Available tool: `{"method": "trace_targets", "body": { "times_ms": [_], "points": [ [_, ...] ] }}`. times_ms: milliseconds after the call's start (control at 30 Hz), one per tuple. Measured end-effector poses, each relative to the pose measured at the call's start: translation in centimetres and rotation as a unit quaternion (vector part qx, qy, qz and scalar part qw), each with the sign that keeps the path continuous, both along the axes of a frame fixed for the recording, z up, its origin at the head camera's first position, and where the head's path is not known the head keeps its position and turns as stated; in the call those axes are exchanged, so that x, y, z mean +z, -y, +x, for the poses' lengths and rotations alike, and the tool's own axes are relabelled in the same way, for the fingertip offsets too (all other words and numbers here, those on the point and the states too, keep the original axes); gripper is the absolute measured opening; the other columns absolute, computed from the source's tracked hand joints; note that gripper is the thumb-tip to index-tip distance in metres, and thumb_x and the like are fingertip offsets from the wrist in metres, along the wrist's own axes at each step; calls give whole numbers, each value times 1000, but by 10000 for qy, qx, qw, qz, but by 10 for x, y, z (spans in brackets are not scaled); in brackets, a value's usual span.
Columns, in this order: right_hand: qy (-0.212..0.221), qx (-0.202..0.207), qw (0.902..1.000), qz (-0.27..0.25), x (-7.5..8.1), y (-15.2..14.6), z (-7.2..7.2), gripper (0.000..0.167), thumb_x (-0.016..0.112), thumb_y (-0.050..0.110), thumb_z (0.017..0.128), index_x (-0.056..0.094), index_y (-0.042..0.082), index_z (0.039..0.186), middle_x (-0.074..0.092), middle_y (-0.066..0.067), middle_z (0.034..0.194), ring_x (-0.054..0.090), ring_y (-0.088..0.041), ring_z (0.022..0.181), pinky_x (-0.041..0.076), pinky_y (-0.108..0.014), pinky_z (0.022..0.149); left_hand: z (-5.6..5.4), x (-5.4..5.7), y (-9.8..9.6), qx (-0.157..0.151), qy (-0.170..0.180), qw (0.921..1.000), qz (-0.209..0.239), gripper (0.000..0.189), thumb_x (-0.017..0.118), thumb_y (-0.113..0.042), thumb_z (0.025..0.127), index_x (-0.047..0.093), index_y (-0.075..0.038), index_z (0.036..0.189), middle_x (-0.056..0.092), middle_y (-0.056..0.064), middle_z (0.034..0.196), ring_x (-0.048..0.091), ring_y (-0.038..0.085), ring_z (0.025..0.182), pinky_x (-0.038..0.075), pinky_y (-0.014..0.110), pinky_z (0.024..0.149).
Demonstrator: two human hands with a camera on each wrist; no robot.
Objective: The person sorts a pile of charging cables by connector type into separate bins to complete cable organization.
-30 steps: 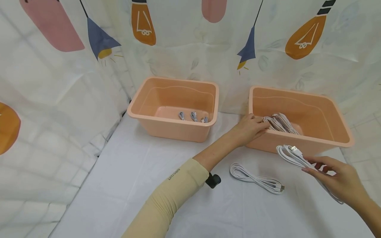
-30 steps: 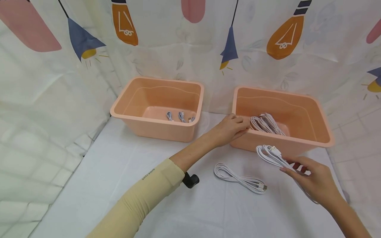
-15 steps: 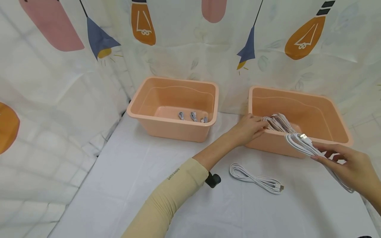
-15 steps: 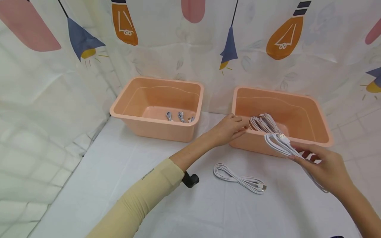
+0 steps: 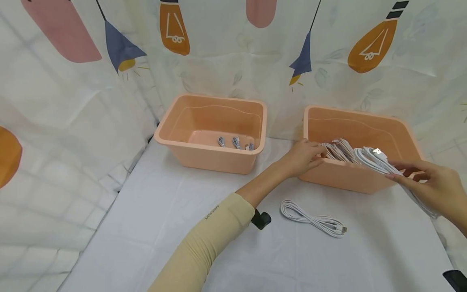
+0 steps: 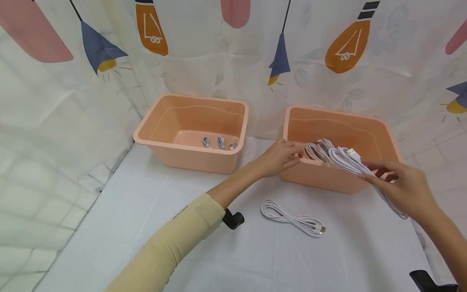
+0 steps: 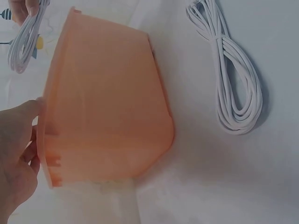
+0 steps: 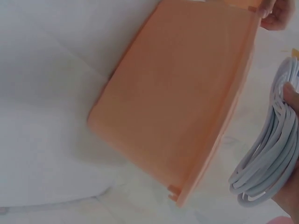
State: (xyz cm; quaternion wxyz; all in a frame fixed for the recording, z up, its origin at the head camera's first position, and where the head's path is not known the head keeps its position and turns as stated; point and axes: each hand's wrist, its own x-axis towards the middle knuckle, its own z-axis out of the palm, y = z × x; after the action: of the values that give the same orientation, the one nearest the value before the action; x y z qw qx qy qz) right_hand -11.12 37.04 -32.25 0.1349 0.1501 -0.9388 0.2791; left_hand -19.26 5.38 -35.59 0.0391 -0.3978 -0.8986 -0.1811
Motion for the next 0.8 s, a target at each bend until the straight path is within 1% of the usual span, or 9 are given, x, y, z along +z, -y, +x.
{"method": "trace_targets", "body": {
  "times_ms": [167, 267, 400, 500, 567, 633, 700, 733, 800],
  "points": [
    [149, -187, 9994, 231, 8, 0, -11, 32, 84, 7, 89, 74, -7, 117, 51, 39, 81, 43, 16, 75, 39, -3, 62, 0, 1, -1, 14, 7, 10000, -21, 19, 65, -26, 107, 73, -15, 120, 74, -2, 118, 66, 11, 105, 41, 26, 96],
    [200, -166, 9995, 206, 13, -1, -18, 32, 83, 6, 89, 73, -8, 116, 53, 37, 78, 45, 17, 73, 39, -3, 61, 0, 2, -1, 16, 23, 10000, -40, 20, 65, -27, 107, 73, -15, 121, 74, -1, 117, 66, 11, 104, 41, 26, 97],
    [229, -195, 9992, 279, 18, -1, -29, 30, 82, 3, 88, 74, -8, 115, 50, 41, 80, 43, 20, 75, 37, 0, 65, 0, 2, -1, 6, 32, 10000, -73, 20, 65, -27, 107, 73, -15, 121, 74, -1, 116, 65, 12, 102, 42, 26, 97],
    [305, -300, 9983, 405, 22, 0, -37, 31, 82, 3, 89, 74, -9, 116, 50, 38, 80, 41, 19, 76, 35, 0, 65, -1, 2, -1, -7, 30, 10000, -76, 20, 65, -27, 107, 73, -15, 120, 74, -1, 115, 65, 12, 102, 42, 26, 96],
    [362, -348, 9977, 453, 25, 1, -43, 32, 82, 3, 89, 74, -10, 117, 60, 23, 81, 40, 18, 75, 36, 0, 64, -1, 2, -1, -10, 38, 10000, -80, 20, 65, -28, 107, 73, -15, 120, 74, -1, 115, 65, 12, 102, 42, 26, 95],
    [433, -395, 9971, 494, 27, 2, -49, 33, 82, 5, 90, 73, -10, 118, 68, 2, 85, 40, 16, 74, 36, -1, 64, -1, 2, -1, -6, 52, 10000, -73, 19, 65, -27, 107, 73, -15, 120, 74, -1, 114, 65, 12, 102, 42, 26, 96],
    [493, -421, 9965, 535, 29, 3, -55, 35, 82, 6, 91, 72, -10, 120, 69, -18, 92, 39, 15, 74, 36, -2, 62, -1, 2, -1, -2, 64, 10000, -68, 19, 65, -27, 107, 73, -15, 119, 74, -1, 115, 65, 12, 102, 42, 26, 96],
    [509, -424, 9963, 549, 30, 4, -58, 35, 82, 7, 91, 72, -10, 120, 69, -26, 96, 39, 16, 74, 36, -2, 62, -1, 2, -1, -2, 70, 9999, -73, 19, 65, -27, 107, 73, -15, 120, 74, -1, 115, 65, 13, 102, 42, 26, 97],
    [531, -445, 9960, 563, 33, 4, -63, 35, 83, 8, 92, 72, -9, 120, 68, -30, 99, 39, 16, 73, 37, -3, 60, -1, 3, -1, -3, 79, 10000, -57, 19, 65, -27, 107, 73, -15, 119, 74, -1, 115, 66, 13, 103, 42, 26, 97]
  ]
}}
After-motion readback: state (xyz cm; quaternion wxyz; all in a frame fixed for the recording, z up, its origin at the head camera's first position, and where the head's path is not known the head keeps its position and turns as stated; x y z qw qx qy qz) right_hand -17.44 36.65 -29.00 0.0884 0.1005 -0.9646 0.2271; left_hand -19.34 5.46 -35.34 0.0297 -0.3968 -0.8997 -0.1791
